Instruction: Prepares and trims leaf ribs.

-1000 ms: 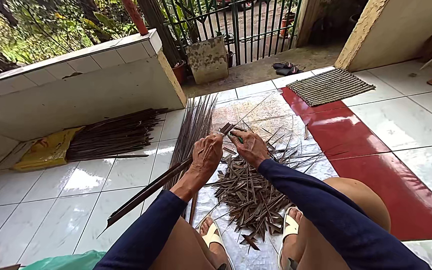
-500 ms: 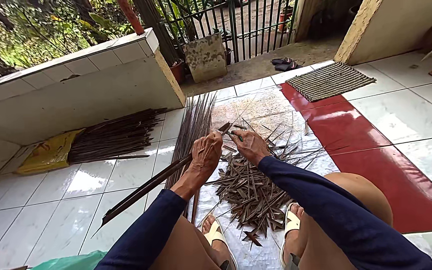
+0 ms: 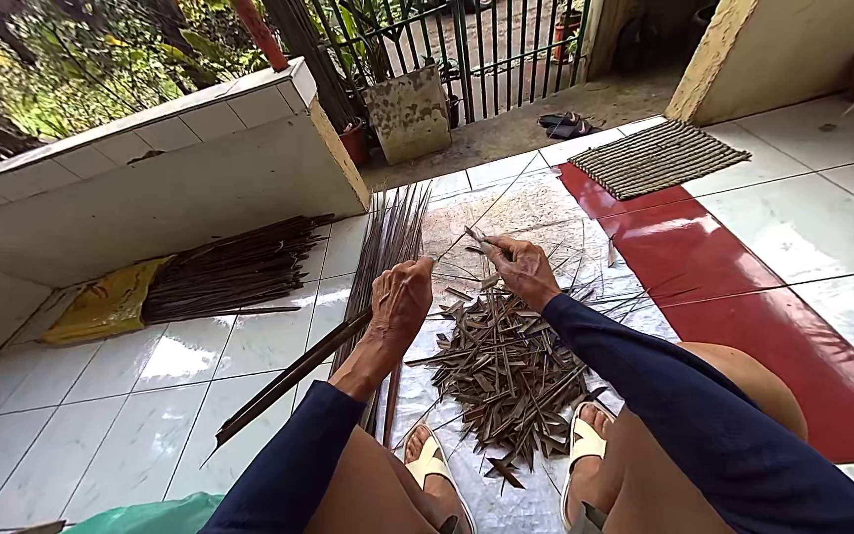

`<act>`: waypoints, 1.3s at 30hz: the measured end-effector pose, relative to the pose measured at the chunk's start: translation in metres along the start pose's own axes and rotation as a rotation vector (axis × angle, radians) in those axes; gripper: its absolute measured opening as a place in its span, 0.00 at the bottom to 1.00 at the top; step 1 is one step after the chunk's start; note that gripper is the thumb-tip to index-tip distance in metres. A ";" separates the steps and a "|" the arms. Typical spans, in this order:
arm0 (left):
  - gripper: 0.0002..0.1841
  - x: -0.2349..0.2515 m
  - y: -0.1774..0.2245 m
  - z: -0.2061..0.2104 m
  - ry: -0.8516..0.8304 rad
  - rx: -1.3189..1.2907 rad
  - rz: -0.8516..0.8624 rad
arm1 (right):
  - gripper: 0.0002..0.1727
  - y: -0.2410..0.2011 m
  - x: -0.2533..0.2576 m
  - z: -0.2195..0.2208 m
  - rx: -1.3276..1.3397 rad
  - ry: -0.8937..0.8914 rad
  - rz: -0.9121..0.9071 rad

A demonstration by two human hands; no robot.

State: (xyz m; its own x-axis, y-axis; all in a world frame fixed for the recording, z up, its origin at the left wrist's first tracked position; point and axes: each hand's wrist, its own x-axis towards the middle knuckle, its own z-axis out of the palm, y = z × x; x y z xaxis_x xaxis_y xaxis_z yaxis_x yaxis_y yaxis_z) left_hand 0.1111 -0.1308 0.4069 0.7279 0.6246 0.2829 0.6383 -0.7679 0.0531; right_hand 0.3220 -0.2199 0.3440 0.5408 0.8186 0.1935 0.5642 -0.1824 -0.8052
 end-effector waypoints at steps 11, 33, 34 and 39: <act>0.13 0.000 0.003 0.003 0.061 0.058 0.074 | 0.21 -0.028 -0.019 0.009 -0.032 -0.152 -0.042; 0.13 -0.001 -0.002 -0.005 0.080 0.045 0.067 | 0.21 -0.002 0.002 -0.008 0.043 0.050 0.023; 0.13 -0.001 -0.003 -0.005 0.070 0.012 0.054 | 0.21 -0.005 -0.001 -0.005 0.068 0.032 -0.026; 0.13 0.002 -0.005 -0.006 0.076 -0.241 -0.028 | 0.20 -0.010 -0.012 0.010 0.119 -0.062 -0.161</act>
State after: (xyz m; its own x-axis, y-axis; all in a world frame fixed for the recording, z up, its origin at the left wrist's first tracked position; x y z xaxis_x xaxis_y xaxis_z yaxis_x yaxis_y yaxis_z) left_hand 0.1074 -0.1265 0.4130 0.6838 0.6410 0.3487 0.5734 -0.7675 0.2865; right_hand 0.3037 -0.2221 0.3447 0.4081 0.8646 0.2930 0.5605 0.0160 -0.8280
